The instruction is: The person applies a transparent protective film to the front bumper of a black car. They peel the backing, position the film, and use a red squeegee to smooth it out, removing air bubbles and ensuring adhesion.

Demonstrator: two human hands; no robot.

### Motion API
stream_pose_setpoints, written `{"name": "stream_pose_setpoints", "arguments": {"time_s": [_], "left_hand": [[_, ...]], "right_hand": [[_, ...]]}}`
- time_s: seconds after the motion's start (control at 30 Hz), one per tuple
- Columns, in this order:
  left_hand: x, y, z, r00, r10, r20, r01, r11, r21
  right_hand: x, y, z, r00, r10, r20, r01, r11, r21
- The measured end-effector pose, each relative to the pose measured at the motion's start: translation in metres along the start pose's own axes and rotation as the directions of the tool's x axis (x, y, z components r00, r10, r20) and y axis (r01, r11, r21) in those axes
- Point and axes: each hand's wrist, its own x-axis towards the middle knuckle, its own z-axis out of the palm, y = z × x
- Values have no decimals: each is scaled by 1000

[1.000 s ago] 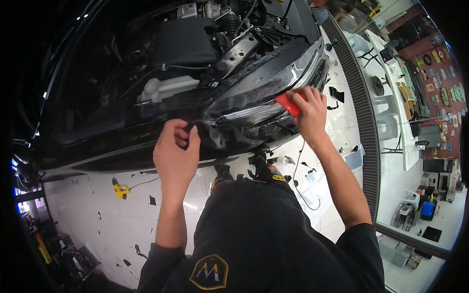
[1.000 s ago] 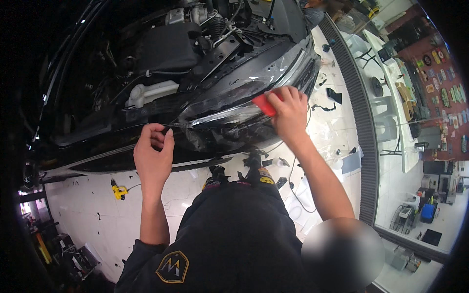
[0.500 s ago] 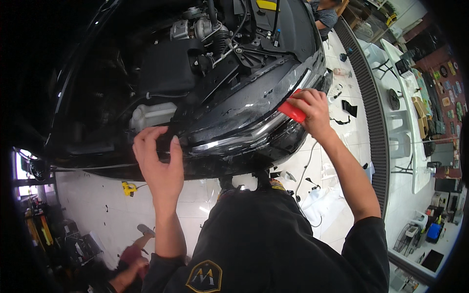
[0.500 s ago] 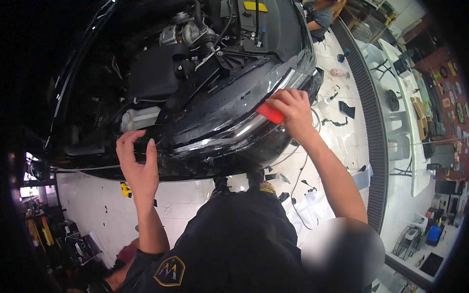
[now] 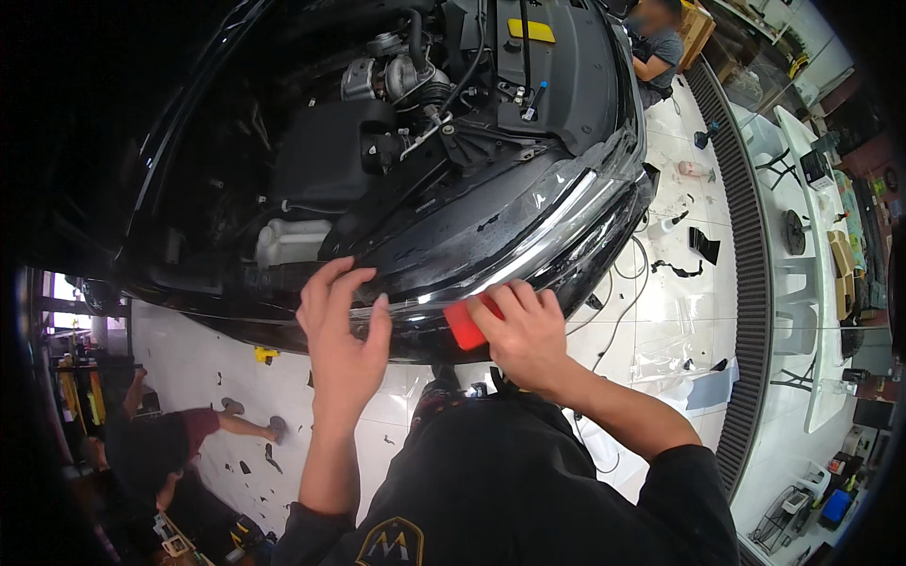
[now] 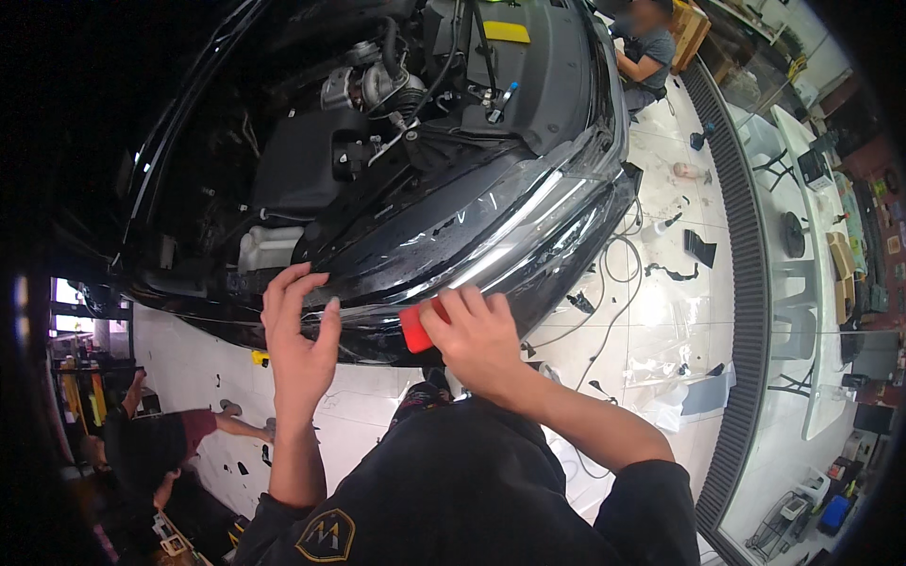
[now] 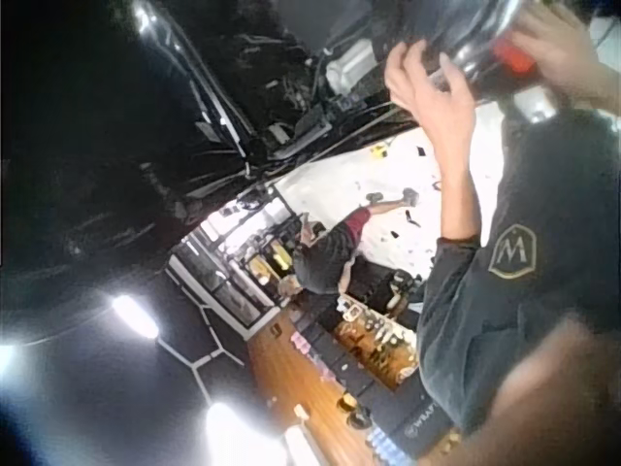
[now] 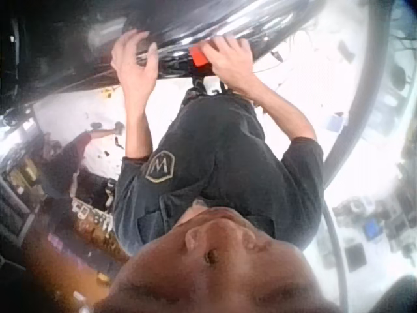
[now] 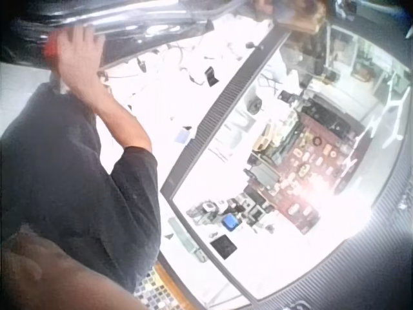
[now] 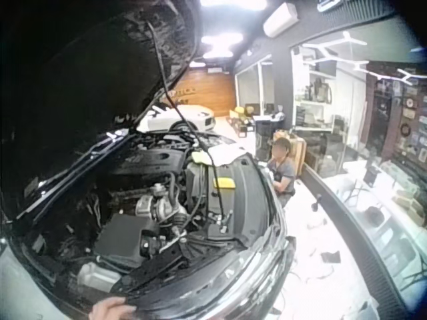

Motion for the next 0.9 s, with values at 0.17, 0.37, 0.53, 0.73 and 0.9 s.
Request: {"name": "stream_pose_setpoints", "arguments": {"time_s": [0.17, 0.37, 0.53, 0.73, 0.9], "left_hand": [[0, 12, 9, 1000, -5, 26, 7, 999, -53], [-7, 12, 20, 999, -17, 30, 20, 994, -108], [-5, 21, 28, 1000, -5, 28, 10, 987, -163], [-19, 15, 26, 999, -46, 27, 50, 990, -128], [-11, 22, 21, 998, -13, 68, 20, 995, -95]], "right_hand": [[3, 24, -10, 992, 79, 96, -72, 994, -77], [3, 105, -7, 993, 90, 69, -78, 984, -162], [8, 195, -30, 981, 84, -175, -113, 981, -161], [-5, 59, -3, 989, 53, -140, -53, 999, 0], [-3, 140, 9, 985, 99, -138, -108, 992, -61]]}}
